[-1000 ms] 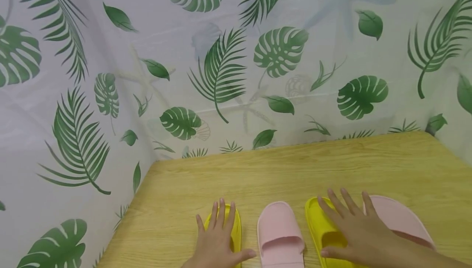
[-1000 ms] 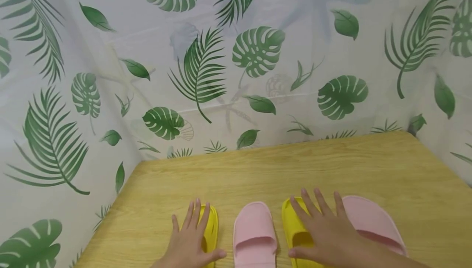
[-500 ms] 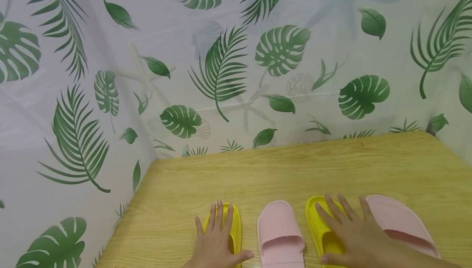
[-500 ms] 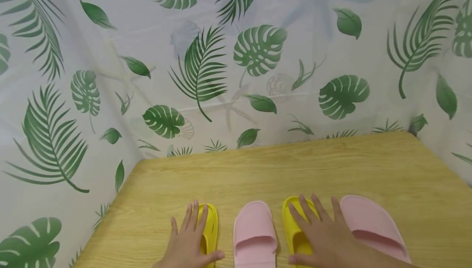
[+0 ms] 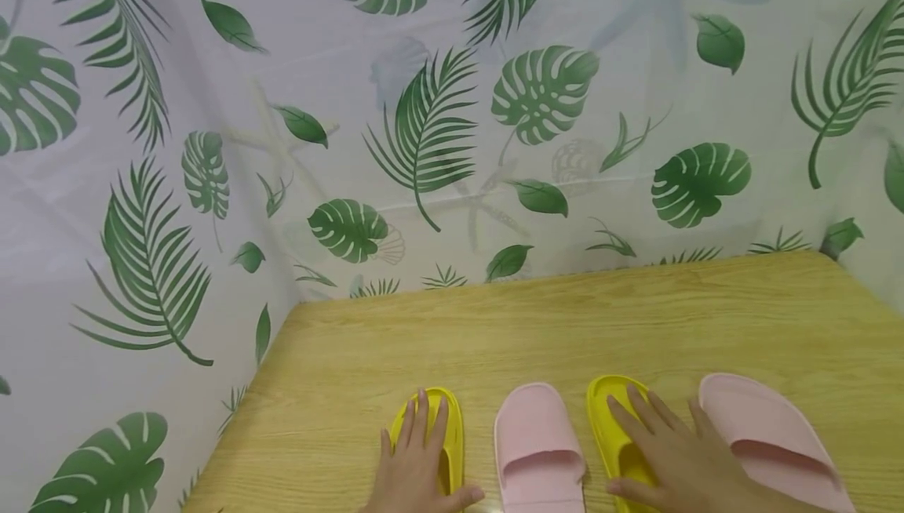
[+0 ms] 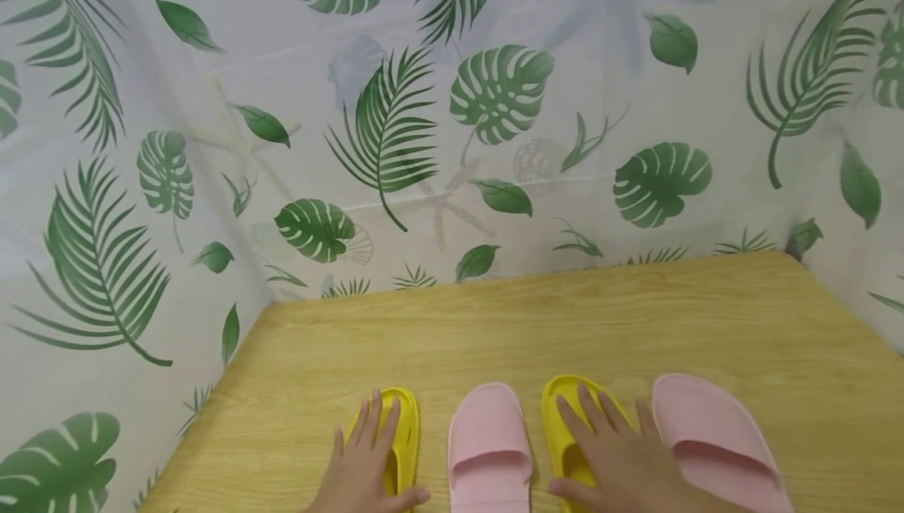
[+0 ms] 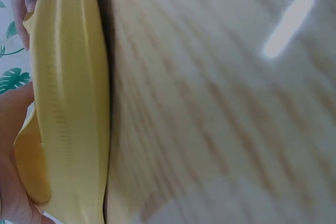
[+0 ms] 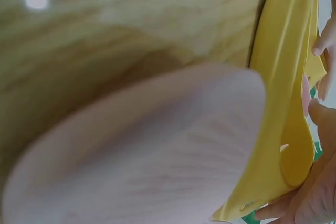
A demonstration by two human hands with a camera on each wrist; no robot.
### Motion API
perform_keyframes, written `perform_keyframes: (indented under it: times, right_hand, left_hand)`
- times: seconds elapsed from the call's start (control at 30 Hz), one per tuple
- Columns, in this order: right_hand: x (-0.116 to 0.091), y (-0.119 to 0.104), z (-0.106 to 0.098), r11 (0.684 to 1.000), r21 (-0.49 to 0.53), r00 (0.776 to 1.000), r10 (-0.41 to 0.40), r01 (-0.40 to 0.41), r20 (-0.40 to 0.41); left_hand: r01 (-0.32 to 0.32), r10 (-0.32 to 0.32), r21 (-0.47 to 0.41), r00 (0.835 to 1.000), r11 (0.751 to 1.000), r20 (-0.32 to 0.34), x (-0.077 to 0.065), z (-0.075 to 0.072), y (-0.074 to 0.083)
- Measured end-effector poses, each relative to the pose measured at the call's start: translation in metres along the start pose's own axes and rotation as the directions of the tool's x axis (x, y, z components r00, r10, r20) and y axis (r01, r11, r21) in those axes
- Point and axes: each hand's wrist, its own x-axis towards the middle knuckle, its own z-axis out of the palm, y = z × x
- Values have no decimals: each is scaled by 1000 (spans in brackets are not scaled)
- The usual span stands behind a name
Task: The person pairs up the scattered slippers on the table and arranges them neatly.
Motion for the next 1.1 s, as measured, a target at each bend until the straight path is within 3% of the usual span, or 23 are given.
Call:
perform_keyframes:
  times: [0.27,0.5,0.7,0.83,0.93,1.1]
  right_hand:
    - [-1,1,3,989,139,995,41,-53,90]
    - [-1,1,6,984,177,999,21,-28,45]
    - [-2,1,12,978,201,995,-28,48,-100]
    - [-3,0,16,979,202,997,-1,18,-83]
    - [-4,-2,17,981,196,998,25,-12,-64]
    - [-2,-4,19,984,180,994,24,-5,-107]
  left_hand:
    - [25,-23,-48,999,999,42,-1,0,0]
    - [33,-29,-53,998,998,64,-4,-3,-1]
    - [18,-17,-54,999,998,29,-5,-2,-1]
    - [20,-20,-2,1000,1000,9,-7,-1,3]
    - [16,-14,62,999,998,-43,-10,4,4]
    - [13,1,112,992,994,-125,-11,11,3]
